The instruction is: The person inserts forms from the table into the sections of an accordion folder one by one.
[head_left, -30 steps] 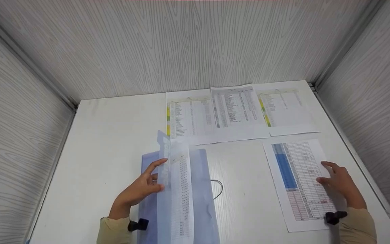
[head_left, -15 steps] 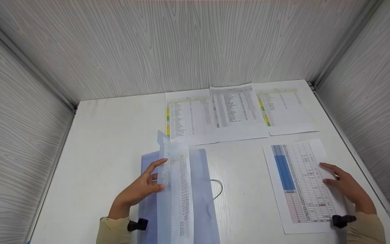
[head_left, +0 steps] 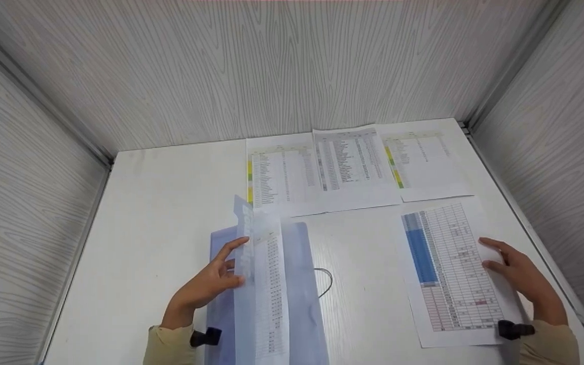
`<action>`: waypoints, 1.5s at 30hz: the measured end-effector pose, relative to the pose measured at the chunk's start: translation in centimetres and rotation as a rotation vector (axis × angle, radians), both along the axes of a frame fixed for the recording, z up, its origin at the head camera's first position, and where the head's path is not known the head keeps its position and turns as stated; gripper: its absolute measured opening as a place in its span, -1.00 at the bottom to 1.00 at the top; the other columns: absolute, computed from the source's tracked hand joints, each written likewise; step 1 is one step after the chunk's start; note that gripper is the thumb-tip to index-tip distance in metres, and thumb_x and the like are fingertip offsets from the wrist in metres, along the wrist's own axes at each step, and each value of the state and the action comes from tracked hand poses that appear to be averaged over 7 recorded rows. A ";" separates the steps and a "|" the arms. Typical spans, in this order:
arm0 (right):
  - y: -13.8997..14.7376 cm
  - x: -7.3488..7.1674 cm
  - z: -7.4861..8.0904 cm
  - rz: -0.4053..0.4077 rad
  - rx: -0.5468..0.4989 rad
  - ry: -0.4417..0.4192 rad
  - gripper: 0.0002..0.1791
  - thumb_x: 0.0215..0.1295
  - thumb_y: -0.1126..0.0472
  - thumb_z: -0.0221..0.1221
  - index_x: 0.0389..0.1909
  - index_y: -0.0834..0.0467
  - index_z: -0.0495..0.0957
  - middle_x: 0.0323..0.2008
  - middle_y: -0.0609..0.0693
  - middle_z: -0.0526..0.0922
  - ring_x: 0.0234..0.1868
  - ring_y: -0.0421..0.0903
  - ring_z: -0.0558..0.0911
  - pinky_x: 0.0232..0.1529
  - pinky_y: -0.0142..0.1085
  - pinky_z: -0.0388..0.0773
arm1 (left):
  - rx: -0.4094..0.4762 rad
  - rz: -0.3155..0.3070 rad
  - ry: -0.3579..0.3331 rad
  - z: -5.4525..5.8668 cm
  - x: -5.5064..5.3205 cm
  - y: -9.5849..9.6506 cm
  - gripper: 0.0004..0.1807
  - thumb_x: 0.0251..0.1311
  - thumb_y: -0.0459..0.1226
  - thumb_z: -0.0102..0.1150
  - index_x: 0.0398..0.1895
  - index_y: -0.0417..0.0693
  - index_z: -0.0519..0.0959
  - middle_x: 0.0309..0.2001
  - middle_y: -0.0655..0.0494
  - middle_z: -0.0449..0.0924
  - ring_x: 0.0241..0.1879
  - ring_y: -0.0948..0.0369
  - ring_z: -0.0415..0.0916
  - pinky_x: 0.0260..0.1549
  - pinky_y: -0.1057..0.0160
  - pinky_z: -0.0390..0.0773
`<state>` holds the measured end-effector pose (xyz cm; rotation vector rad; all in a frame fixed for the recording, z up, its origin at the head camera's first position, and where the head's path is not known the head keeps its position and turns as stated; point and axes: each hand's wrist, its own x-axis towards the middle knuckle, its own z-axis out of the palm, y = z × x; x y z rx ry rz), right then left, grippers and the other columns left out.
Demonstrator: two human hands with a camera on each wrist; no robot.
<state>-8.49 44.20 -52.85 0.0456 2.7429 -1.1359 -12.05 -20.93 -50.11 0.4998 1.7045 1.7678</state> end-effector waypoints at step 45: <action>-13.5 -4.2 6.8 -0.021 -0.352 0.407 -0.40 0.30 0.43 0.12 0.37 0.18 0.28 -0.18 -0.41 0.60 -0.39 -0.33 0.70 -0.54 -0.36 0.60 | 0.019 0.004 0.005 0.2 0.2 0.1 -0.05 0.21 -0.37 0.16 0.52 0.04 -0.22 0.26 -0.46 0.15 0.12 -0.18 0.44 -0.08 0.09 0.62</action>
